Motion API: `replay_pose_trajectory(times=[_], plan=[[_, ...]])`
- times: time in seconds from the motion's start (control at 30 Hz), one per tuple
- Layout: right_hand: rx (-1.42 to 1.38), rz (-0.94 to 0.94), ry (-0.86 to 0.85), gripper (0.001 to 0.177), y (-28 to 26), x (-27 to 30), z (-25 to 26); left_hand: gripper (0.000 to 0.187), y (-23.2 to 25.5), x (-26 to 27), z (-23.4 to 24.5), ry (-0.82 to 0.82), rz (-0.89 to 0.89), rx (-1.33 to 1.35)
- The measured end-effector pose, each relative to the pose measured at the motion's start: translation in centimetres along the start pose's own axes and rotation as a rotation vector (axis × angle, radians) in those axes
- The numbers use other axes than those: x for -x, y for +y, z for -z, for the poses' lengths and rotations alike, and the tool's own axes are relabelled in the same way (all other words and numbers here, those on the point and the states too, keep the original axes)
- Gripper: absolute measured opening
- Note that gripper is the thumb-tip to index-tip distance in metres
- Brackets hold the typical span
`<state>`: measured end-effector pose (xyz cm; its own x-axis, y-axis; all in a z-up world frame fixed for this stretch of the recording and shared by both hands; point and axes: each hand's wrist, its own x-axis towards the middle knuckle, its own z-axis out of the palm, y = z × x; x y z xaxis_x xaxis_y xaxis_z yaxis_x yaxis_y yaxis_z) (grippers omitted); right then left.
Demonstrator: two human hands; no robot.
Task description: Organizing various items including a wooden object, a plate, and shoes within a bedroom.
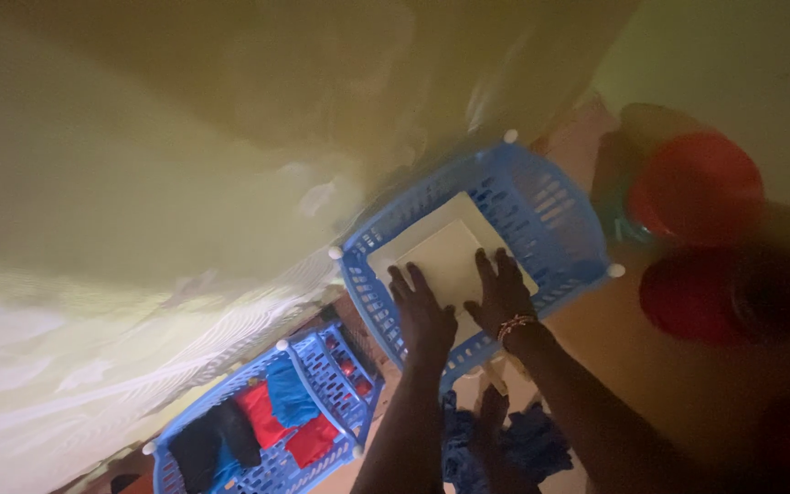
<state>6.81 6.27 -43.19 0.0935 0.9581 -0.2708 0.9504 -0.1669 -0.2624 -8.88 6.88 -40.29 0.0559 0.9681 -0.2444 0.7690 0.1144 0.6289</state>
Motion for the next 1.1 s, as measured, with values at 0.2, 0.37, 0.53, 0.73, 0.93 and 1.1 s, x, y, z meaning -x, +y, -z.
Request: replay_pose_trajectory(times=[0.2, 0.37, 0.53, 0.73, 0.93, 1.1], plan=[[-0.041, -0.084, -0.057, 0.104, -0.5, 0.5, 0.7, 0.107, -1.7, -0.5, -1.0, 0.037, -0.165, -0.023], [-0.161, -0.068, 0.102, 0.091, 0.0, 2.0, 1.6, 0.095, 0.5, 0.3, 2.0, 0.057, -0.079, 0.070], [-0.477, -0.191, 0.036, 0.059, -1.5, 4.7, 9.1, 0.049, 1.0, 1.6, 4.6, 0.291, -0.120, 0.268], [-1.030, -0.067, -0.011, 0.042, -3.0, 8.7, 16.9, 0.021, 7.4, 6.3, 15.9, 0.144, 0.083, 0.680], [-1.083, 0.119, 0.002, 0.041, -1.9, 9.1, 21.2, 0.020, 10.2, 9.6, 25.3, 0.174, 0.037, 0.581], [-0.937, 0.177, 0.007, 0.039, -2.4, 8.5, 26.2, 0.020, 10.4, 14.6, 32.1, 0.371, -0.109, 0.769]])
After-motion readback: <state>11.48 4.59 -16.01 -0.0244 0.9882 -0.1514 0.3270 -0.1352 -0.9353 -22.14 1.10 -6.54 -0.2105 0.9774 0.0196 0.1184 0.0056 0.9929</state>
